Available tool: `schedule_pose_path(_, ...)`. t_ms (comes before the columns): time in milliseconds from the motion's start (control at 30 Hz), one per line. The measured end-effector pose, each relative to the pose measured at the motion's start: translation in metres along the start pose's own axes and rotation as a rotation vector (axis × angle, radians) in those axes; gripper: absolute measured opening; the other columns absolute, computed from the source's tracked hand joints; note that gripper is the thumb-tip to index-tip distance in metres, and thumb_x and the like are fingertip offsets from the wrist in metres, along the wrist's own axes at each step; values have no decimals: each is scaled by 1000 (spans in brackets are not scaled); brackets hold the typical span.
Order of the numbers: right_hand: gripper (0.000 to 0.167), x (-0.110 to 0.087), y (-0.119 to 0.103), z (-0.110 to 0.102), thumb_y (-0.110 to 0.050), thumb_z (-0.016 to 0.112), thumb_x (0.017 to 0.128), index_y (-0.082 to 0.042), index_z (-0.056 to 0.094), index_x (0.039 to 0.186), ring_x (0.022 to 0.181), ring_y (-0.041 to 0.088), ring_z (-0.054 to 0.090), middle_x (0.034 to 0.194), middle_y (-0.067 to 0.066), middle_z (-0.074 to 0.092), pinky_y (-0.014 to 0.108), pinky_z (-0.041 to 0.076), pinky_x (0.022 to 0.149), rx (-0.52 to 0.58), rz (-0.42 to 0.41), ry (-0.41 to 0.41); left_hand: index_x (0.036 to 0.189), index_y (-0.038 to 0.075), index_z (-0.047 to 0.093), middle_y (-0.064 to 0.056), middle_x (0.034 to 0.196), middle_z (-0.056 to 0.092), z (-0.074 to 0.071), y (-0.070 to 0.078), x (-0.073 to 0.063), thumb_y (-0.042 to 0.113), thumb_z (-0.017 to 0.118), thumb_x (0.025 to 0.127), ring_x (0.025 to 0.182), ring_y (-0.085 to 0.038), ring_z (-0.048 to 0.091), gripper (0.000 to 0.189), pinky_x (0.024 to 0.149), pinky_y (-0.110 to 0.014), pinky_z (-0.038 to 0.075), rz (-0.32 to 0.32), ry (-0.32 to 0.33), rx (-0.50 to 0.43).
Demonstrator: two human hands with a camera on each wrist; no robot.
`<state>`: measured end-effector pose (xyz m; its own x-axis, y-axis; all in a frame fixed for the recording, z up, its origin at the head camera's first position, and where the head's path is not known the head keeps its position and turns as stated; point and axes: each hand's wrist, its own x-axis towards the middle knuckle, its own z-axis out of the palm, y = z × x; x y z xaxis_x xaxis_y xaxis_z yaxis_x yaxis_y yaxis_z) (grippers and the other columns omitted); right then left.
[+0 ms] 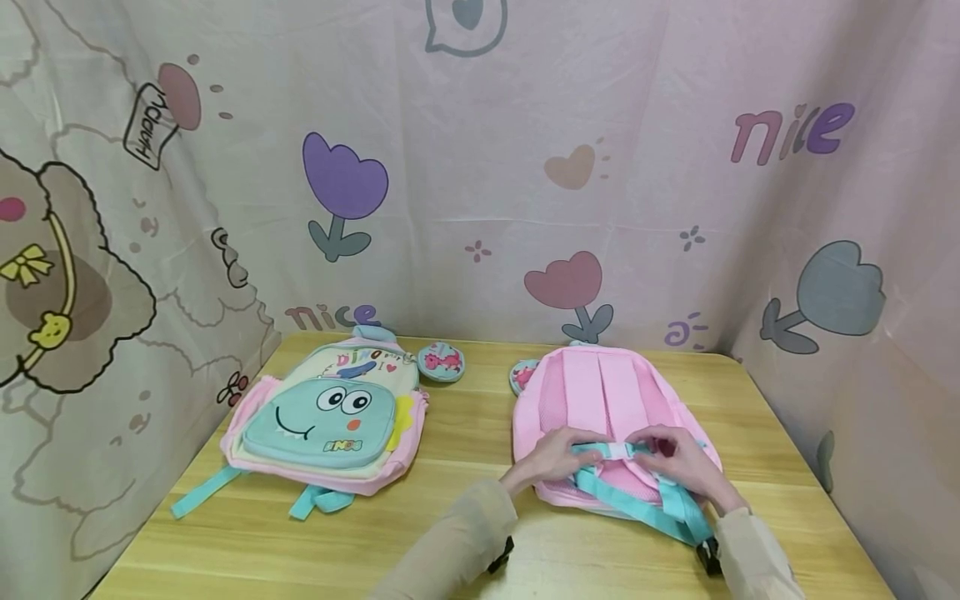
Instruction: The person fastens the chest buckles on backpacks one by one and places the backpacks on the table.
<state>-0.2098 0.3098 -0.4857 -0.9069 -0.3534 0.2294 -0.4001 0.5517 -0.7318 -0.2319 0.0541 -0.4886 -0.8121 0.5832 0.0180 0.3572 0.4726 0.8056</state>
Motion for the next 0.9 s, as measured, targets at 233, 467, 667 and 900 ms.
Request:
schedule_pose_path(233,22,0,3,-1,-8,76,87,-11,74,108,80,9,49,89,5,64,20,40,68,1,9,4,130,27,69,5,136,67,1,0,3,28,65,99,106,0,56,32,89,-22,44,4,4,-10)
schedule_pose_path(467,22,1,5,0,-9,76,86,-11,75,108,81,10,50,90,0,65,20,42,70,-13,49,3,130,26,70,4,134,68,1,0,4,27,65,98,106,0,57,32,89,-22,44,9,11,1)
schedule_pose_path(667,23,1,4,0,-11,76,86,-14,74,109,83,12,51,92,-2,63,20,41,71,-31,80,-14,128,22,71,3,132,69,0,1,2,27,66,98,114,-2,59,31,96,-22,46,25,18,-30)
schedule_pose_path(900,24,2,-8,-8,-14,73,90,-12,73,114,85,10,49,97,2,67,21,39,72,-49,23,-69,128,15,70,1,127,71,-11,2,-5,25,68,97,116,-5,59,33,102,-22,47,95,1,-28)
